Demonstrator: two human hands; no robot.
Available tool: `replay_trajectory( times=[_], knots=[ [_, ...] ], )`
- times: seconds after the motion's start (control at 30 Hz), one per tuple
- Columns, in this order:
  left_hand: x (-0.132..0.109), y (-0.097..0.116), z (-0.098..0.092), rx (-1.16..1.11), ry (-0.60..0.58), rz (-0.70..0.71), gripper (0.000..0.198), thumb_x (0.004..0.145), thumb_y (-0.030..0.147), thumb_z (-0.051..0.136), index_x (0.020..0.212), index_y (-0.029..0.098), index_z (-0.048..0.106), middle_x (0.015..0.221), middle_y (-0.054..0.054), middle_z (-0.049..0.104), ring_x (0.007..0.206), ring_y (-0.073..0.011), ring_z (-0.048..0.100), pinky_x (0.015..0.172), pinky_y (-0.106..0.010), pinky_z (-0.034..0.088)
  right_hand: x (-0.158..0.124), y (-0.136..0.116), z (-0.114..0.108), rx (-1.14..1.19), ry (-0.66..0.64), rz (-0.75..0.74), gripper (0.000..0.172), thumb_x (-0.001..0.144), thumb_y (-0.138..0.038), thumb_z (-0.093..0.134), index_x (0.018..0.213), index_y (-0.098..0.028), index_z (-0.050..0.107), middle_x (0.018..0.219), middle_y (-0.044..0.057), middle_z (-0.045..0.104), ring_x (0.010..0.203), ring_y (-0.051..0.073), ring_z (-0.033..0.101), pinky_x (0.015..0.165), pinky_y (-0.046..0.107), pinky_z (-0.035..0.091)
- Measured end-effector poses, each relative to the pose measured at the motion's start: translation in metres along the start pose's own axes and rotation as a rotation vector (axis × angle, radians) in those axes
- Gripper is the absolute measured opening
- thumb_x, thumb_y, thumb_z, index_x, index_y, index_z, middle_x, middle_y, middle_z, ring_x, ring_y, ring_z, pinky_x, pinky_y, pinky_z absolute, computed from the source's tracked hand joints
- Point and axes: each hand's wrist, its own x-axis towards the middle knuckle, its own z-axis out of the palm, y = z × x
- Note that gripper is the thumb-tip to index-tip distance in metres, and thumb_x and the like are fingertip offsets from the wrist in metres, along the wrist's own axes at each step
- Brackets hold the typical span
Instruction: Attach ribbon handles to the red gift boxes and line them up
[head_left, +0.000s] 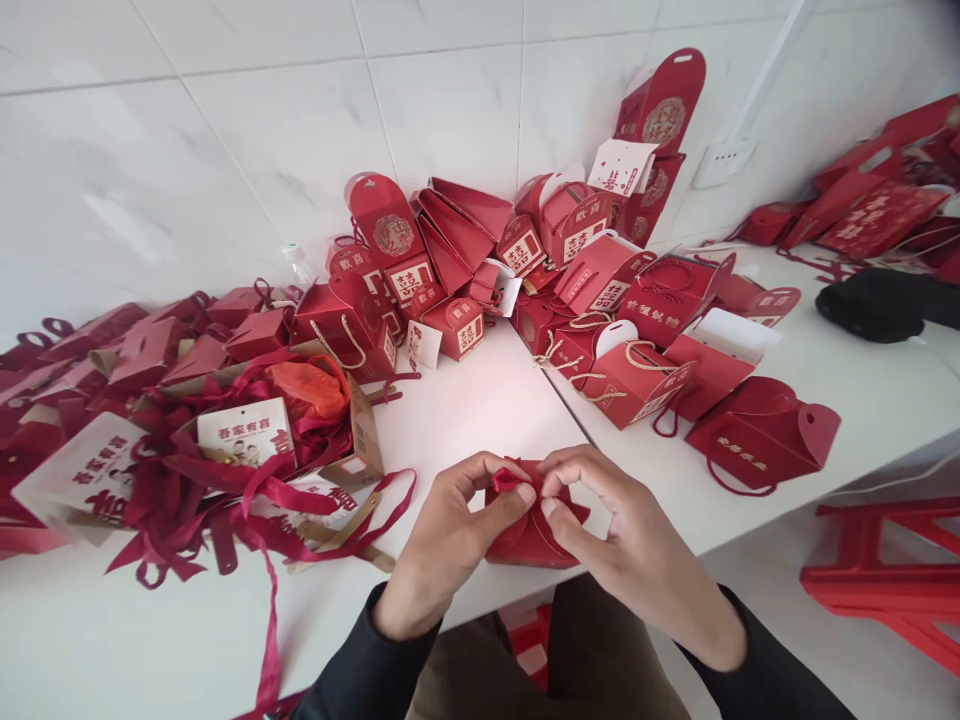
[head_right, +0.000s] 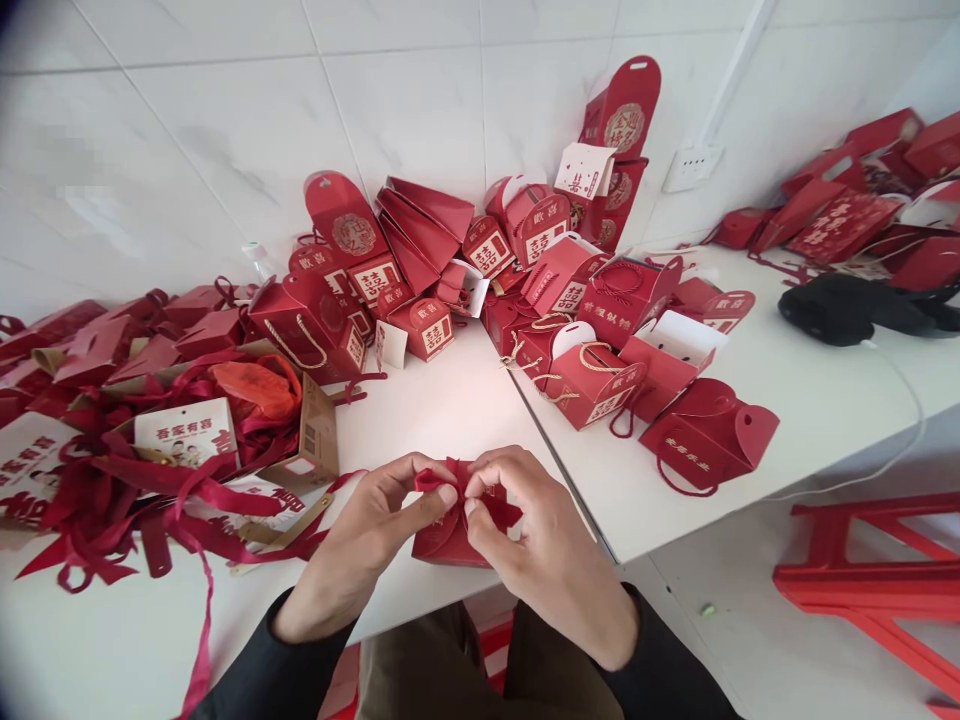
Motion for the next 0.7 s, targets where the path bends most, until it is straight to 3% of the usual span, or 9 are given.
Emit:
replay_trajectory(
  times=[0.23, 0.3, 0.4, 0.47, 0.7],
  knots=[
    [0.0, -0.005, 0.0, 0.101, 0.027, 0.065, 0.021, 0.08, 0.031, 0.08, 0.084, 0.018, 0.065, 0.086, 0.0, 0.066, 0.085, -0.0142, 0.058, 0.082, -0.027, 0.044, 0.002, -0.001, 0.001, -0.008, -0.017, -0.002, 0.01, 0.097, -0.021, 0.058, 0.091, -0.027, 0.062, 0.105, -0.003, 0.063, 0.096, 0.018, 0.062, 0.084, 0.03, 0.046],
    [0.001, -0.007, -0.001, 0.142, 0.042, 0.084, 0.016, 0.082, 0.028, 0.077, 0.083, 0.018, 0.063, 0.084, 0.001, 0.065, 0.082, -0.0134, 0.056, 0.081, -0.027, 0.044, 0.003, 0.0, 0.0, -0.012, -0.022, 0.012, 0.01, 0.097, -0.022, 0.056, 0.1, -0.028, 0.064, 0.109, -0.002, 0.065, 0.102, 0.02, 0.063, 0.09, 0.033, 0.047],
    [0.001, -0.008, -0.002, 0.22, 0.055, 0.119, 0.009, 0.084, 0.021, 0.072, 0.087, 0.02, 0.064, 0.085, 0.002, 0.065, 0.082, -0.0129, 0.056, 0.08, -0.026, 0.045, 0.003, 0.001, -0.001, -0.025, -0.062, 0.031, 0.032, 0.098, -0.023, 0.054, 0.128, -0.032, 0.059, 0.126, -0.001, 0.064, 0.118, 0.021, 0.06, 0.101, 0.036, 0.047],
    [0.0, -0.007, -0.001, 0.259, 0.063, 0.154, 0.009, 0.084, 0.018, 0.069, 0.091, 0.021, 0.065, 0.089, 0.002, 0.068, 0.086, -0.0135, 0.06, 0.082, -0.026, 0.047, 0.004, 0.002, 0.0, -0.061, -0.07, 0.026, 0.04, 0.096, -0.023, 0.053, 0.136, -0.034, 0.055, 0.13, -0.001, 0.063, 0.122, 0.022, 0.059, 0.104, 0.039, 0.047],
    [-0.005, -0.018, 0.008, 0.588, 0.175, 0.36, 0.028, 0.086, 0.006, 0.057, 0.105, 0.023, 0.068, 0.101, -0.001, 0.072, 0.098, -0.0188, 0.067, 0.089, -0.032, 0.051, 0.005, 0.006, 0.004, -0.065, -0.016, 0.05, 0.029, 0.099, -0.03, 0.055, 0.126, -0.033, 0.063, 0.117, 0.001, 0.064, 0.108, 0.023, 0.063, 0.098, 0.041, 0.051]
  ],
)
